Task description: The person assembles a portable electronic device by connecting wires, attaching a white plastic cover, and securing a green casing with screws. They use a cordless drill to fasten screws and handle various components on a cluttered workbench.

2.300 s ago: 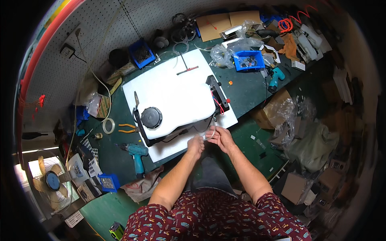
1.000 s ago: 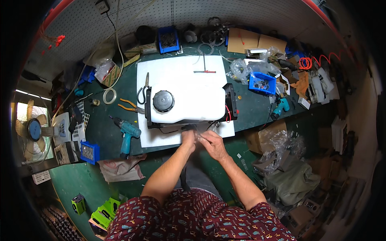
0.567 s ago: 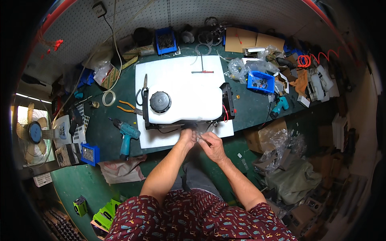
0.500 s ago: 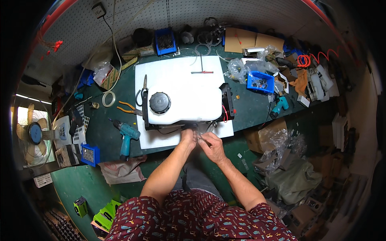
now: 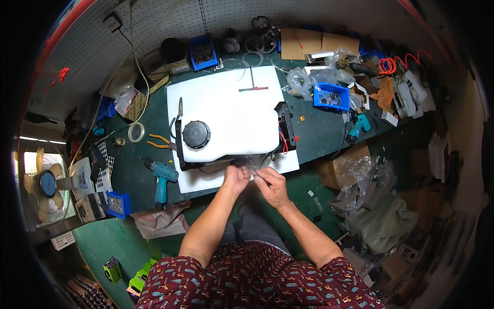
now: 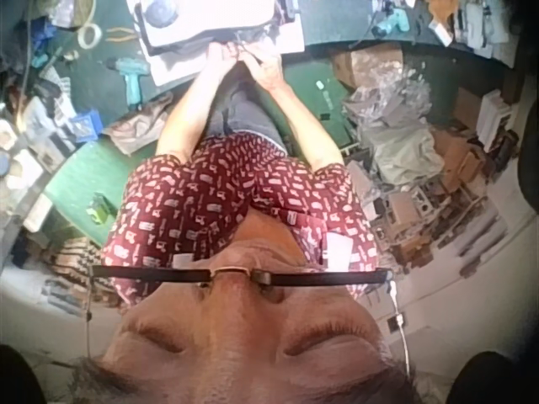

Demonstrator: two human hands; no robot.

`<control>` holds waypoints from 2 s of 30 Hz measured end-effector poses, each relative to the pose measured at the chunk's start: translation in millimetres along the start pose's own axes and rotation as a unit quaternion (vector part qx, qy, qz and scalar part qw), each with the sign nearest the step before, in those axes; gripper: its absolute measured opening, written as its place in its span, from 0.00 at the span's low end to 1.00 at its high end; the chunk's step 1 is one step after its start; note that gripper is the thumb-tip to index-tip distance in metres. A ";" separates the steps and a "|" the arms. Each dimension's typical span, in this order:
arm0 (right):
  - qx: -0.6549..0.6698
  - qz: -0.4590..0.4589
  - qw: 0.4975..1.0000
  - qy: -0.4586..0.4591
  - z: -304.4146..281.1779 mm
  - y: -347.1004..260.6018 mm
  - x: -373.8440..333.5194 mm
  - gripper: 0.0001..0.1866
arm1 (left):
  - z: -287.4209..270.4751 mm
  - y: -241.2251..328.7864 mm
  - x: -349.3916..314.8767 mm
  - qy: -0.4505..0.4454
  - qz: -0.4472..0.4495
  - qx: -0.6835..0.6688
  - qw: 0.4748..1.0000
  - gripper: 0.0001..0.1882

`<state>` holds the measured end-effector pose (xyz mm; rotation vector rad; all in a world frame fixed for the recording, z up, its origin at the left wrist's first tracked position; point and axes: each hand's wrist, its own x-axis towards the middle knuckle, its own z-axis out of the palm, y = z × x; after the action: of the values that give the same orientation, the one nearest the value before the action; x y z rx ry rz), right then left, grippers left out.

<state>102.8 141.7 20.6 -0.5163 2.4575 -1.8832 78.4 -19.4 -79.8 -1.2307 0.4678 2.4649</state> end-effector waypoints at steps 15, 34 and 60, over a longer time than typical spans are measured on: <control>-0.017 0.034 0.999 0.011 -13.2 10.1 -8.2 0.09 | -15.0 -26.8 2.0 -0.055 0.087 0.090 0.991 0.07; -0.034 0.022 0.999 0.011 -15.2 9.4 -13.5 0.08 | -18.6 -27.7 22.3 0.064 0.116 0.080 0.988 0.05; 0.264 0.377 0.818 0.345 75.6 109.1 19.6 0.09 | 8.8 14.2 -147.9 -0.082 0.250 0.615 0.743 0.11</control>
<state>71.4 90.3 -99.2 1.1555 1.7105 -2.3654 149.4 -51.4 47.1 -0.2895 2.1103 1.7495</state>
